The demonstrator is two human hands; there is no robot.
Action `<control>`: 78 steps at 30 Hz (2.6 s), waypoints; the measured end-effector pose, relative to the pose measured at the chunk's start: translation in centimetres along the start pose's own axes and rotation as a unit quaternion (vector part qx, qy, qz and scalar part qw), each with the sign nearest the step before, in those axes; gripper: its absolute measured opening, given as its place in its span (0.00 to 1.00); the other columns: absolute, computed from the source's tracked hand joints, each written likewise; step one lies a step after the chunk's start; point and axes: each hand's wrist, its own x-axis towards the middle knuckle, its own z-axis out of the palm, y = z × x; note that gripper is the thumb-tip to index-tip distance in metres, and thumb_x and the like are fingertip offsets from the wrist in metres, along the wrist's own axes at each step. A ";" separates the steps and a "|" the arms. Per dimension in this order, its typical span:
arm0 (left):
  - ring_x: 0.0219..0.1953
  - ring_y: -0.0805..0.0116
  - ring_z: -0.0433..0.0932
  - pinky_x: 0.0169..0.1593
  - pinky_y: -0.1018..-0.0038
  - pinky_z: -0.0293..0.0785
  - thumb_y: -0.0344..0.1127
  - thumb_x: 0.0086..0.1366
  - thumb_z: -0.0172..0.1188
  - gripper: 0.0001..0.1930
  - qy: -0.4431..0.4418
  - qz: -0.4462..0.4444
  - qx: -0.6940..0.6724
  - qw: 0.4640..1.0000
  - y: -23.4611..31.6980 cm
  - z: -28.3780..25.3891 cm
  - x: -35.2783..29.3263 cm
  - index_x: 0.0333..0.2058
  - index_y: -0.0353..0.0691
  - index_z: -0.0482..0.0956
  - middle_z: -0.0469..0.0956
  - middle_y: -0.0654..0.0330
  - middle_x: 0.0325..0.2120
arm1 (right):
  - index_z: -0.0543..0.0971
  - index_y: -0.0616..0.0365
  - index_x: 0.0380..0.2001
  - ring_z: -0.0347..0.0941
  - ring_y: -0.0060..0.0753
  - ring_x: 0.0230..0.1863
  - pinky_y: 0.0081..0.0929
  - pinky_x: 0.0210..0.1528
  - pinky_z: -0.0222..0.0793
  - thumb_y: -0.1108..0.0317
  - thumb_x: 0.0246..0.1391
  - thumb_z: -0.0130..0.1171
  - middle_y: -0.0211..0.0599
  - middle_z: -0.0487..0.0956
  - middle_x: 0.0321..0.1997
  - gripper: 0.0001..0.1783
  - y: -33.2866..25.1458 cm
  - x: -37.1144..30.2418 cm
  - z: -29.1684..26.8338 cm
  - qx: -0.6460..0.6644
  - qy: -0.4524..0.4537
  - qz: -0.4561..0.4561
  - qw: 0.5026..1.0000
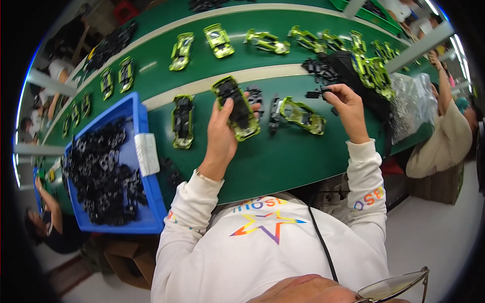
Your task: The person assembles toy cars by hand, fitting black plastic interior parts into green car bodies, placing them on the conveyor belt, and snapping separate black plastic chassis components together.
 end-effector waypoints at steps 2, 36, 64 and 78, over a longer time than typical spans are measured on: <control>0.51 0.48 0.78 0.53 0.57 0.77 0.43 0.76 0.40 0.20 -0.007 0.000 -0.021 1.000 -0.1 -0.3 0.0 0.59 0.36 0.62 0.72 0.47 0.54 | 0.78 0.62 0.41 0.75 0.17 0.38 0.19 0.46 0.74 0.70 0.62 0.58 0.33 0.79 0.45 0.08 -5.1 -1.1 4.0 0.057 -0.047 0.023 0.997; 0.53 0.68 0.72 0.60 0.68 0.67 0.34 0.68 0.49 0.26 -0.061 0.060 0.045 0.995 0.1 -0.9 -3.1 0.63 0.38 0.56 0.71 0.57 0.50 | 0.77 0.67 0.42 0.79 0.24 0.29 0.21 0.31 0.76 0.71 0.57 0.62 0.38 0.82 0.31 0.13 -11.6 -1.8 14.5 0.033 -0.239 0.117 0.963; 0.26 0.62 0.77 0.27 0.64 0.80 0.27 0.55 0.52 0.14 0.180 0.144 0.142 0.962 8.0 -7.5 15.8 0.42 0.29 0.68 0.75 0.53 0.31 | 0.77 0.63 0.52 0.73 0.17 0.35 0.18 0.39 0.70 0.64 0.60 0.62 0.30 0.77 0.44 0.20 -6.0 -0.3 7.7 0.072 -0.127 -0.007 0.989; 0.33 0.59 0.78 0.39 0.65 0.73 0.24 0.53 0.62 0.11 0.299 0.044 0.601 0.740 18.5 -27.9 31.2 0.37 0.27 0.81 0.80 0.53 0.29 | 0.82 0.64 0.41 0.74 0.25 0.33 0.23 0.37 0.71 0.64 0.59 0.60 0.35 0.80 0.35 0.14 -5.4 13.2 11.8 -0.050 -0.213 -0.023 0.975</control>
